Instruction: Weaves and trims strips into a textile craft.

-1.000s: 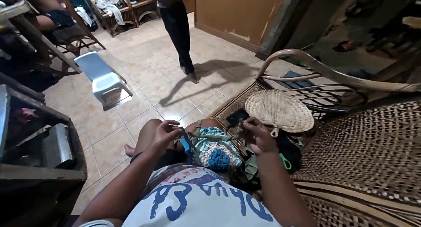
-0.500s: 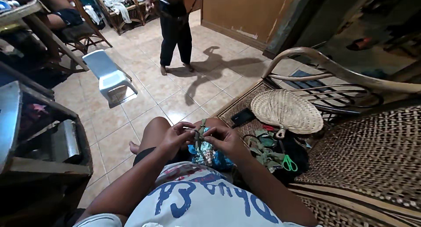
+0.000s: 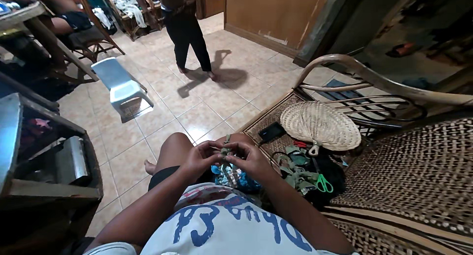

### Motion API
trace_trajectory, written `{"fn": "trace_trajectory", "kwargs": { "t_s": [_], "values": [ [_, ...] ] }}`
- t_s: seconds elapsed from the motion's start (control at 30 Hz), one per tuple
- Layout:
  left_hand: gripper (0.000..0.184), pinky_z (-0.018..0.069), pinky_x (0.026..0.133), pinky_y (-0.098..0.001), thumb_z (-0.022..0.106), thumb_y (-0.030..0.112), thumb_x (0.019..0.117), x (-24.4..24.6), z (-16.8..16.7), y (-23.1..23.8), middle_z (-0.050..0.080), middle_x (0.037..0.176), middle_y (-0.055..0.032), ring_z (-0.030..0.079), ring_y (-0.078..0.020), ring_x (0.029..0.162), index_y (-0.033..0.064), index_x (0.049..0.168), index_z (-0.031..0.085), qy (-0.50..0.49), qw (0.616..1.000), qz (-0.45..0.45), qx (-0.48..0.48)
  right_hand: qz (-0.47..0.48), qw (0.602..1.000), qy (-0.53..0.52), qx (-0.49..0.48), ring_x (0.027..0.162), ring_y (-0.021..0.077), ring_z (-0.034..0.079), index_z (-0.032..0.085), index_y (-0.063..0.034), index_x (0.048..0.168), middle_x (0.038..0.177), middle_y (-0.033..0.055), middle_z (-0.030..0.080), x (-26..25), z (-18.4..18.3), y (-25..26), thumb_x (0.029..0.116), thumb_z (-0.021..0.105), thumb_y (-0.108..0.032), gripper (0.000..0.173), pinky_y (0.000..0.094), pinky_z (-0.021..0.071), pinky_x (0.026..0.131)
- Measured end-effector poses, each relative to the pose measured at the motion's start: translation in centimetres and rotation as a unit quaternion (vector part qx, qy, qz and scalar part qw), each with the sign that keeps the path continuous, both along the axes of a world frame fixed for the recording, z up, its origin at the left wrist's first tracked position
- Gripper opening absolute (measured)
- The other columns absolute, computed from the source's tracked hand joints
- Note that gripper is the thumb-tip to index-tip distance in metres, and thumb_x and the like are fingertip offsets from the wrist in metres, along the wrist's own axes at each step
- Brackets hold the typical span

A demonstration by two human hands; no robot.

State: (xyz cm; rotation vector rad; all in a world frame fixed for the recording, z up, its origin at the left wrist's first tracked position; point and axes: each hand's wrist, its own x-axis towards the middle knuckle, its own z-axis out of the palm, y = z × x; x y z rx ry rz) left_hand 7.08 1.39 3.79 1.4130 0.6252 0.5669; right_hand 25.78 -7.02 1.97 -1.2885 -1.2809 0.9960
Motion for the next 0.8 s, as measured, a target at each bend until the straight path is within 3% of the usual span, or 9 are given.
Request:
{"fn": "trace_trajectory", "kwargs": {
  "t_s": [0.1, 0.23, 0.47, 0.53, 0.67, 0.8],
  "values": [
    [0.031, 0.0590, 0.079, -0.0245, 0.067, -0.005, 0.0905, -0.2, -0.4, 0.2, 0.072, 0.095, 0.0010, 0.070, -0.0065, 0.083, -0.0002, 0.120, 0.059, -0.006, 0.999, -0.010, 0.031, -0.011, 0.998, -0.057, 0.038, 0.077, -0.0019, 0.059, 0.074, -0.0006, 0.100, 0.093, 0.0019, 0.068, 0.0, -0.3, -0.3, 0.0939, 0.069, -0.014, 0.016, 0.0137, 0.0502, 0.071],
    [0.031, 0.0593, 0.080, -0.0248, 0.069, -0.003, 0.0904, -0.2, -0.4, 0.1, 0.072, 0.094, -0.0005, 0.070, -0.0065, 0.083, -0.0007, 0.120, 0.060, 0.008, 0.997, -0.005, 0.079, -0.042, 0.987, -0.130, 0.083, 0.077, 0.0021, 0.059, 0.074, -0.0011, 0.099, 0.093, 0.0060, 0.068, -0.2, -0.7, -0.5, 0.0960, 0.066, -0.017, 0.018, 0.0156, 0.0498, 0.070],
    [0.030, 0.0590, 0.081, -0.0232, 0.070, 0.000, 0.0911, -0.1, -1.0, 0.3, 0.072, 0.096, -0.0017, 0.070, -0.0059, 0.084, -0.0016, 0.120, 0.061, 0.023, 0.991, -0.010, 0.128, -0.118, 0.922, -0.307, 0.204, 0.080, 0.0250, 0.069, 0.072, 0.0001, 0.095, 0.088, 0.0138, 0.070, -1.5, -2.3, -0.2, 0.0924, 0.063, -0.014, 0.017, 0.0387, 0.0582, 0.072],
    [0.030, 0.0586, 0.082, -0.0232, 0.071, 0.000, 0.0906, -0.1, -1.1, 0.3, 0.072, 0.096, -0.0017, 0.070, -0.0056, 0.084, -0.0018, 0.120, 0.062, 0.026, 0.992, -0.004, 0.126, -0.134, 0.915, -0.303, 0.231, 0.078, 0.0233, 0.069, 0.072, -0.0009, 0.093, 0.086, 0.0123, 0.071, -1.7, -3.0, 0.0, 0.0906, 0.063, -0.012, 0.014, 0.0367, 0.0579, 0.072],
    [0.031, 0.0588, 0.082, -0.0240, 0.071, 0.000, 0.0905, -0.1, -1.5, 0.2, 0.072, 0.097, -0.0024, 0.070, -0.0062, 0.085, -0.0017, 0.120, 0.062, 0.026, 0.992, 0.011, 0.125, -0.106, 0.955, -0.217, 0.171, 0.088, 0.0177, 0.071, 0.076, -0.0014, 0.106, 0.098, 0.0117, 0.074, -1.3, -2.7, -0.2, 0.0943, 0.065, -0.009, 0.018, 0.0319, 0.0587, 0.082],
    [0.030, 0.0595, 0.081, -0.0224, 0.072, 0.003, 0.0905, 0.2, -2.0, -0.5, 0.073, 0.100, -0.0037, 0.070, -0.0040, 0.086, -0.0047, 0.118, 0.063, 0.012, 0.970, 0.032, 0.241, -0.139, 0.923, -0.270, 0.234, 0.086, 0.0212, 0.071, 0.076, -0.0015, 0.100, 0.093, 0.0117, 0.074, -1.3, -3.3, 0.1, 0.0915, 0.064, -0.010, 0.016, 0.0360, 0.0591, 0.079]
  ]
}}
